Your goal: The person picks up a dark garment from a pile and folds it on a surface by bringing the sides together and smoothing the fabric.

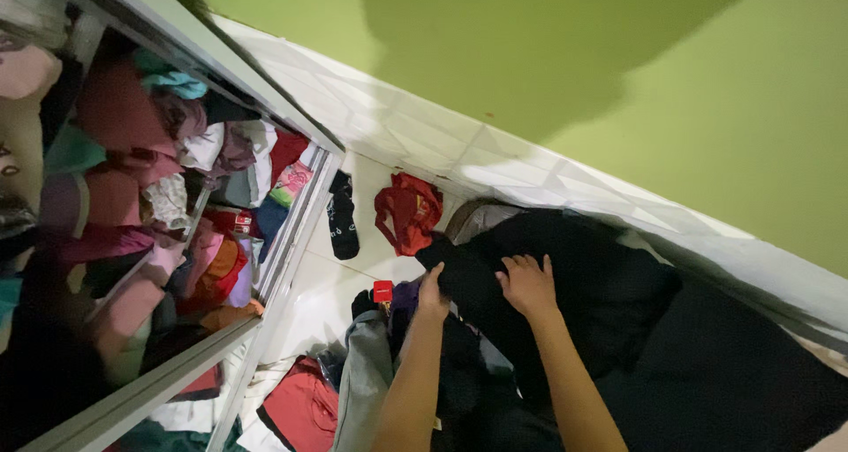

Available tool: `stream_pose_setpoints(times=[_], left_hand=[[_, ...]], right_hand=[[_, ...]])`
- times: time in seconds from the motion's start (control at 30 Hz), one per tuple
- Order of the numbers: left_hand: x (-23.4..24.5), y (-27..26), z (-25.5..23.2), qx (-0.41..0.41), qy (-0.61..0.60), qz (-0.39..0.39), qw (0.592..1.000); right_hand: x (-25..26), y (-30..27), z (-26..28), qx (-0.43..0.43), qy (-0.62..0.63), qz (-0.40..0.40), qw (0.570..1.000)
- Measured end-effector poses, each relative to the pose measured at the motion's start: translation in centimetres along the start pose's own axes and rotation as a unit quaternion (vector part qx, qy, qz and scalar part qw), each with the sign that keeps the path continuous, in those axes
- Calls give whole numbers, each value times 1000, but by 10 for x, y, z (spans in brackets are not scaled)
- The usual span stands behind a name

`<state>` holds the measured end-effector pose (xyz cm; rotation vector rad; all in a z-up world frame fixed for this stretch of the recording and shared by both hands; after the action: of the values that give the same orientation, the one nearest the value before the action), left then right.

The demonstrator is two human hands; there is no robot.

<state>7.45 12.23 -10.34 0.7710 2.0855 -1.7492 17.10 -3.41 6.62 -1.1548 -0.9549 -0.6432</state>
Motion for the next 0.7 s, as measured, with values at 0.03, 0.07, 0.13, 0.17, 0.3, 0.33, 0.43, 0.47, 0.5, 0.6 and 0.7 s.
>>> stream_pose_setpoints(times=[0.03,0.07,0.13,0.17,0.3,0.33,0.43,0.47,0.5,0.6,0.7], left_hand=[[2,0,-1,-1,-2,-2,1000],[1,0,0,11,-20,14,1000],[1,1,-2,21,-39,30,999],[1,1,-3,31,-34,28,999],[-5,6,-9,7,-20,55,998],[-7,6,-9,9,-19,55,998],[-10,13,-15,35,-7,25,999],[-10,15,-16,47,-6,-5,999],[-10,16,-14,61,-6,-35,998],[-13,16,-14,30,-17,-16,999],[-8,17,-13,24,1,-54,998]], right_hand=[[4,-2,3,-18,16,43,999],[9,-5,8,-35,32,86,995],[20,-15,27,-15,51,67,996],[23,-18,37,4,71,47,996],[4,-19,58,70,13,50,996],[-1,-20,58,79,42,12,996],[-14,-9,46,59,37,-24,997],[-16,-6,38,29,2,-19,999],[-13,-3,29,22,-43,-32,998],[-2,4,1,-4,-114,-39,993],[1,4,-18,-24,-169,-40,985]])
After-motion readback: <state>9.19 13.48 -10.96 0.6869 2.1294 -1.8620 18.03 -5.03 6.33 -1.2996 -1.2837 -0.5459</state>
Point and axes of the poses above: each hand's wrist, its own y-axis towards the middle knuckle, its own x-axis out of the back of the hand, z = x × y, the point moved 4 cm from there along y, towards the middle knuckle, and after that the axes turned 2 degrees about -x, right-handed, at the moved point
